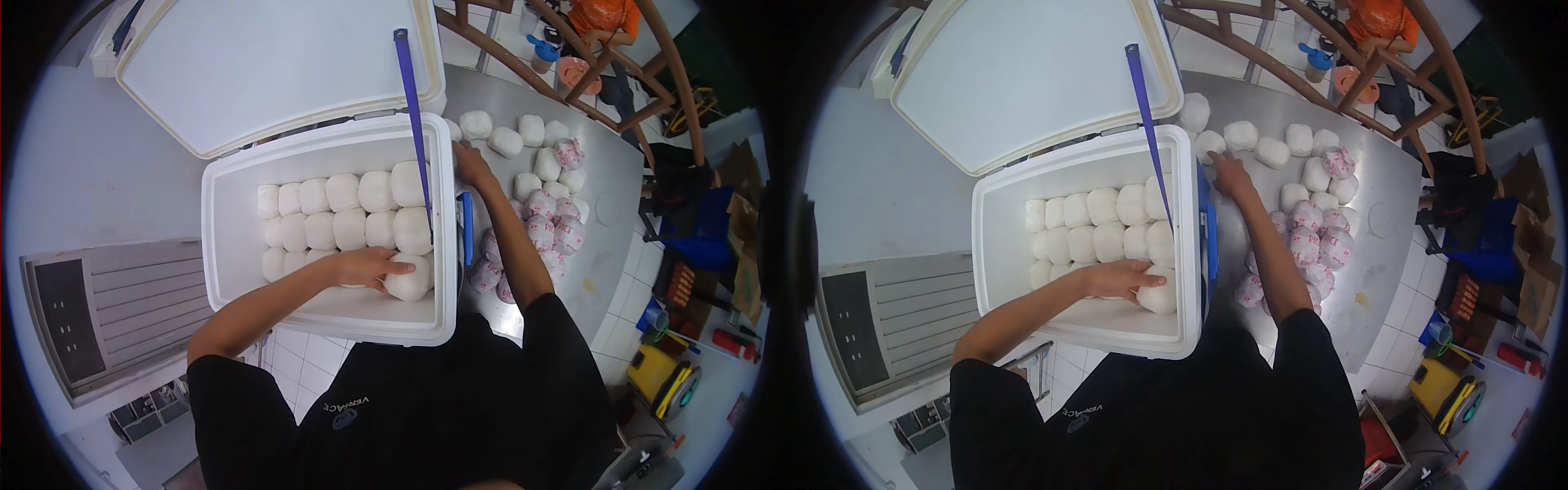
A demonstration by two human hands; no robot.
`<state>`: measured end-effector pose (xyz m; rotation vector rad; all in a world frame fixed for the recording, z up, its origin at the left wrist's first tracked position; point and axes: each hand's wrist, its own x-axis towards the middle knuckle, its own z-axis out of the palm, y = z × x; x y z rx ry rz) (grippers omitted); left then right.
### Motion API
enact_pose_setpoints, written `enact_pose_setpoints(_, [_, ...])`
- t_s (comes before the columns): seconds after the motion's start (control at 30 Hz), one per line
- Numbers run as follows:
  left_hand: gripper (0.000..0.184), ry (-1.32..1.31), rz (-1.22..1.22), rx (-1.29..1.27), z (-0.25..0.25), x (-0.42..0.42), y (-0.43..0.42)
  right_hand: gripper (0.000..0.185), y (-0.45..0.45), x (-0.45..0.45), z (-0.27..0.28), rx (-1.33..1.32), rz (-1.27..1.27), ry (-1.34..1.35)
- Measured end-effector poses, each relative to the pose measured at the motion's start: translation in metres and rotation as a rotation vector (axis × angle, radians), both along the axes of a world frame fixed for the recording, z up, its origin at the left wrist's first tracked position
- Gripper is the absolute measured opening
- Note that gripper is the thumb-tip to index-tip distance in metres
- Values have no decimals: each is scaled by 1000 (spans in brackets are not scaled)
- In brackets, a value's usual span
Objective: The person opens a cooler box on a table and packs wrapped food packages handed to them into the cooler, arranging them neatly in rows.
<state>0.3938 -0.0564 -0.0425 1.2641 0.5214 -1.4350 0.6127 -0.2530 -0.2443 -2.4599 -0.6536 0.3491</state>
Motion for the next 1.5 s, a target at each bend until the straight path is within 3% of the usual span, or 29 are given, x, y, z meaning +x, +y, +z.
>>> enact_pose_setpoints(0.07, [59,-117,139,-83,8,-5,-11,66,20,10,-10,-37,-51,-54])
enact_pose_setpoints(0.2, [55,-264,147,0,8,-15,-15,62,34,23,-1,-85,-121,-153])
enact_pose_setpoints(0.27, [68,-636,-129,92,15,-15,-15,59,34,28,-8,-39,-9,-322])
enact_pose_setpoints(0.3, [68,-635,-123,98,16,-18,-17,59,37,32,-8,-33,-2,-322])
enact_pose_setpoints(0.37, [82,-929,-282,397,15,-23,-30,56,38,38,-7,-68,-15,-255])
enact_pose_setpoints(0.4, [82,-930,-276,397,22,-18,-36,55,38,34,20,6,-100,-64])
enact_pose_setpoints(0.47, [94,-535,-386,667,43,-4,-47,55,33,26,15,-4,-106,-56])
enact_pose_setpoints(0.5, [94,-539,-382,663,34,-8,-45,56,30,22,12,-12,-118,-47])
enact_pose_setpoints(0.57, [96,-752,-244,496,9,-21,-35,57,17,0,4,1,-134,-23])
enact_pose_setpoints(0.6, [96,-757,-238,493,22,-17,-32,58,9,-3,-4,9,-144,-11])
enact_pose_setpoints(0.67, [91,-534,-233,220,67,-6,-26,59,-13,-5,-28,-56,-133,43])
enact_pose_setpoints(0.7, [91,-533,-235,212,73,-7,-17,58,-23,-8,-36,-127,-115,87])
enact_pose_setpoints(0.73, [91,-616,-293,373,78,-10,-6,58,-33,-15,-15,-135,-122,89])
enact_pose_setpoints(0.77, [90,-701,-353,533,84,-9,3,58,-49,-26,39,261,-272,368])
enact_pose_setpoints(0.8, [83,-721,-171,524,96,-2,9,58,-62,-34,91,665,-422,635])
enact_pose_setpoints(0.87, [65,-833,172,380,124,10,12,61,-72,-51,160,938,-355,460])
enact_pose_setpoints(0.9, [56,-919,337,245,135,14,8,64,-68,-63,201,987,-265,332])
enact_pose_setpoints(0.93, [56,-906,315,202,147,22,-8,67,-60,-76,242,1025,-175,201])
enact_pose_setpoints(0.97, [52,-961,525,80,159,28,-27,67,-51,-91,276,928,-142,133])
enact_pose_setpoints(1.03, [49,-1010,734,-61,162,34,-43,68,-26,-115,321,559,-20,-361])
enact_pose_setpoints(1.07, [48,-1029,640,34,160,35,-41,64,-16,-124,328,603,115,-350])
enact_pose_setpoints(1.1, [48,-1055,542,135,158,38,-37,62,-17,-120,328,627,180,-355])
enact_pose_setpoints(1.13, [49,-1012,600,184,156,39,-31,60,-19,-117,327,652,245,-358])
enact_pose_setpoints(1.2, [52,-925,606,273,137,37,-10,49,-44,-87,299,960,273,183])
enact_pose_setpoints(1.27, [57,-830,636,381,109,33,15,33,-60,-33,251,676,-130,-11])
enact_pose_setpoints(1.3, [60,-680,572,466,93,34,28,32,-64,2,208,522,-194,-141])
enact_pose_setpoints(1.33, [64,-532,504,546,78,32,35,37,-73,37,150,291,-215,-242])
enact_pose_setpoints(1.4, [67,-465,509,660,45,26,32,46,-72,72,79,-189,-241,-141])
enact_pose_setpoints(1.5, [66,-473,368,753,9,24,36,53,-69,69,-4,-407,-233,-137])
